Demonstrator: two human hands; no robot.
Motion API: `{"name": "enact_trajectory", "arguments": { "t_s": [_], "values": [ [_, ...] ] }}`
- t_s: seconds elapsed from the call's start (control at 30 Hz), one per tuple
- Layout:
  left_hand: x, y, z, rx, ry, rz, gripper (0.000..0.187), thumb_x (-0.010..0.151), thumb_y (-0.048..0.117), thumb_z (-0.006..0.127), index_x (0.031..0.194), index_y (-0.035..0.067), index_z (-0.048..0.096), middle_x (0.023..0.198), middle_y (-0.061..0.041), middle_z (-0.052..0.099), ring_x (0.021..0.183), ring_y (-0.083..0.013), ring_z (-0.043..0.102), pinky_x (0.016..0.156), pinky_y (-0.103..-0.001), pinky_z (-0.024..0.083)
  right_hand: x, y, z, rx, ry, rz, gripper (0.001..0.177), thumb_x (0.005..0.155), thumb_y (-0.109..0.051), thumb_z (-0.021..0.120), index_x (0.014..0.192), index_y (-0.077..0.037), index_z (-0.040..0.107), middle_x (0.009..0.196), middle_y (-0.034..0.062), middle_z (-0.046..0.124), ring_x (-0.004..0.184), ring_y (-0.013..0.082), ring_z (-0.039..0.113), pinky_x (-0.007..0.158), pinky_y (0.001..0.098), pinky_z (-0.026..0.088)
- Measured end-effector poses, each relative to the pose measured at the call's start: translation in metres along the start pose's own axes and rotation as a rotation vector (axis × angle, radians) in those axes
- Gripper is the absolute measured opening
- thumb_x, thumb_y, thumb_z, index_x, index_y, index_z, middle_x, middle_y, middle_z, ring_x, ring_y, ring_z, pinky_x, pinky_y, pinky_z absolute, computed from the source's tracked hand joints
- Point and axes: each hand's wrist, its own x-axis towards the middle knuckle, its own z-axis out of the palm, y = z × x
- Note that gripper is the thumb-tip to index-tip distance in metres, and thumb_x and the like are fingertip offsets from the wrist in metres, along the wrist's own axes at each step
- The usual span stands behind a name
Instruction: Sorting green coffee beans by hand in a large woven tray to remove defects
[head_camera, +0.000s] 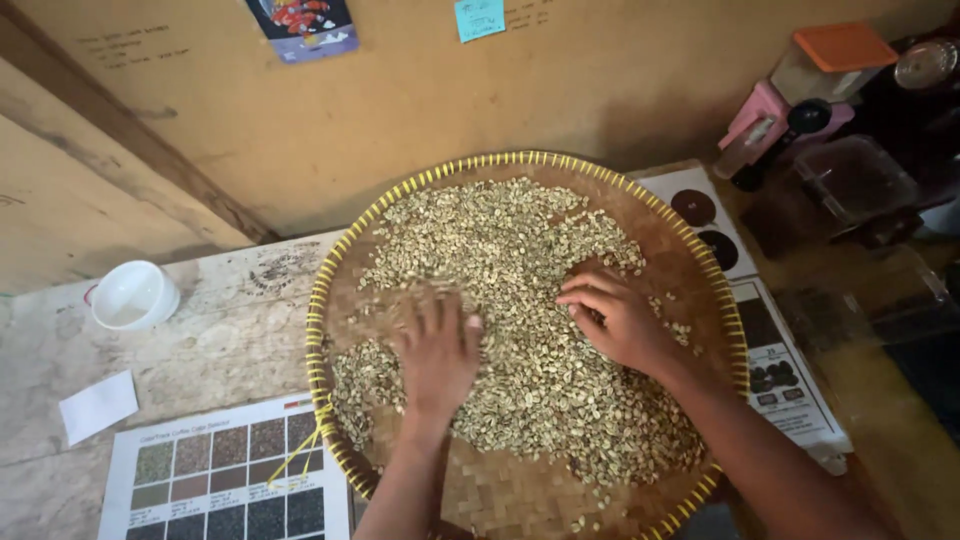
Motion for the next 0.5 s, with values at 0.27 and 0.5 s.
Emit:
{"name": "enact_trajectory", "arguments": {
  "t_s": [0.27,0.5],
  "values": [
    [0.018,-0.022,0.058,-0.622,0.217,0.481,0.026,0.100,0.021,0.063,0.123,0.023,0.073,0.114,-0.003,0.075,0.109,-0.0260,0.071,0.098,-0.047,0.053,0.001,-0.053,-0.006,-0.075,-0.070,-0.073,0.030,0.084,0.004,0.065,0.109,-0.010,0.075,0.106,0.0086,0.071,0.104,0.0291,0.065,0.088,0.0424,0.056],
    [0.031,-0.100,0.038,-0.738,0.508,0.340,0.017,0.105,0.004,0.045,0.103,0.002,0.062,0.114,-0.014,0.074,0.044,-0.0059,0.041,0.037,-0.021,0.029,-0.040,-0.186,0.066,0.000,-0.549,-0.510,0.034,0.103,-0.010,0.050,0.132,0.004,0.059,0.143,0.0237,0.056,0.141,0.0444,0.045,0.123,0.0582,0.030]
  ]
}}
